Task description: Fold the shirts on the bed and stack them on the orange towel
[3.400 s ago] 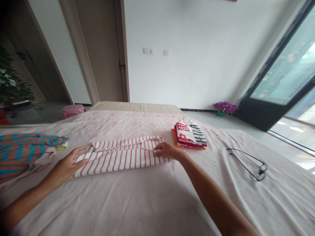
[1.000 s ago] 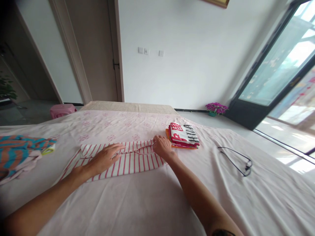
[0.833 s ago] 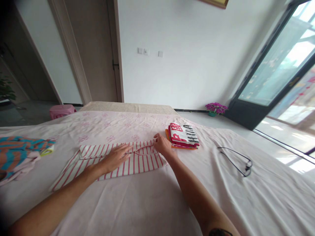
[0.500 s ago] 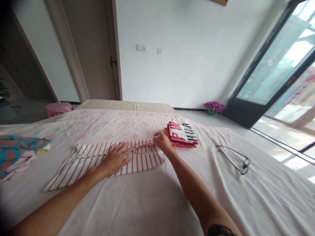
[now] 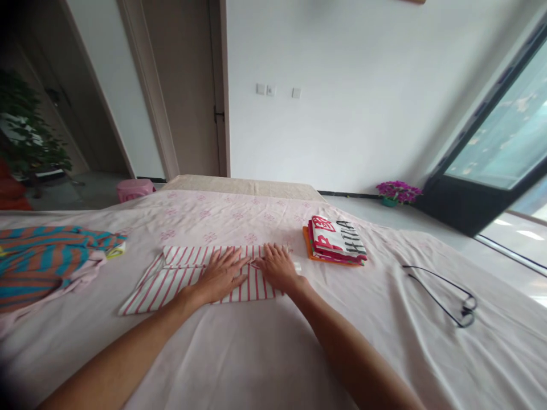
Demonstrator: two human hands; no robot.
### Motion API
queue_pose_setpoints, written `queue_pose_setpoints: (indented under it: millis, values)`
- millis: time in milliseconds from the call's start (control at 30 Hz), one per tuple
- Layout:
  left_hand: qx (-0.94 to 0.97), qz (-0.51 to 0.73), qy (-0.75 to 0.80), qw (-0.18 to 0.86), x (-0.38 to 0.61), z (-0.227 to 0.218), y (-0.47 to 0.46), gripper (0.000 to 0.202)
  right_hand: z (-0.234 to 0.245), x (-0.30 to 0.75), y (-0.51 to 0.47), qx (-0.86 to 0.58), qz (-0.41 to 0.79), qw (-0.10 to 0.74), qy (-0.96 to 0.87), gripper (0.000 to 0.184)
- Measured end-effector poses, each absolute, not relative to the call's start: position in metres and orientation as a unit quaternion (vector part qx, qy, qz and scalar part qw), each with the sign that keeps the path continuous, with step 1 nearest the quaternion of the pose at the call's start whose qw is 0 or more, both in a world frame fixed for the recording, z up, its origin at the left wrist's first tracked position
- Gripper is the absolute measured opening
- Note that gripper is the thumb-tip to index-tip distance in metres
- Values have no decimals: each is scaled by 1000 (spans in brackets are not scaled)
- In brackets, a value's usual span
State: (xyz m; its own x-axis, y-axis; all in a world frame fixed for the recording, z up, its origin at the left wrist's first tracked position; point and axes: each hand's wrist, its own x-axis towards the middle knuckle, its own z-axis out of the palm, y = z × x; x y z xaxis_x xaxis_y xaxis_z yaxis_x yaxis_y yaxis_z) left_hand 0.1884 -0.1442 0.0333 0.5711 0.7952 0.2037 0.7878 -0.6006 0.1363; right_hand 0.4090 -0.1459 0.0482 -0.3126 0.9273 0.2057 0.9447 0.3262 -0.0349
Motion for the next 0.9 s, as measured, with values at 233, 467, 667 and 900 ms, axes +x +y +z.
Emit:
queue_pose_setpoints:
  millis: [233,467,667,900]
  values:
    - [854,136,501,3,152,34,-138,59,25,412,-150,-582,-85,98,-803,58]
    - [771,118,626,-21,70,28,-136,59,26,411,-150,-587,-89,89,-800,58]
    - [729,95,678,-33,51,23,-140,58,41,409,-152,-609,-45,40,-791,57]
    - [790,167,579,-111,54,35,-150,34,72,377,-161,-584,-44,101,-804,32]
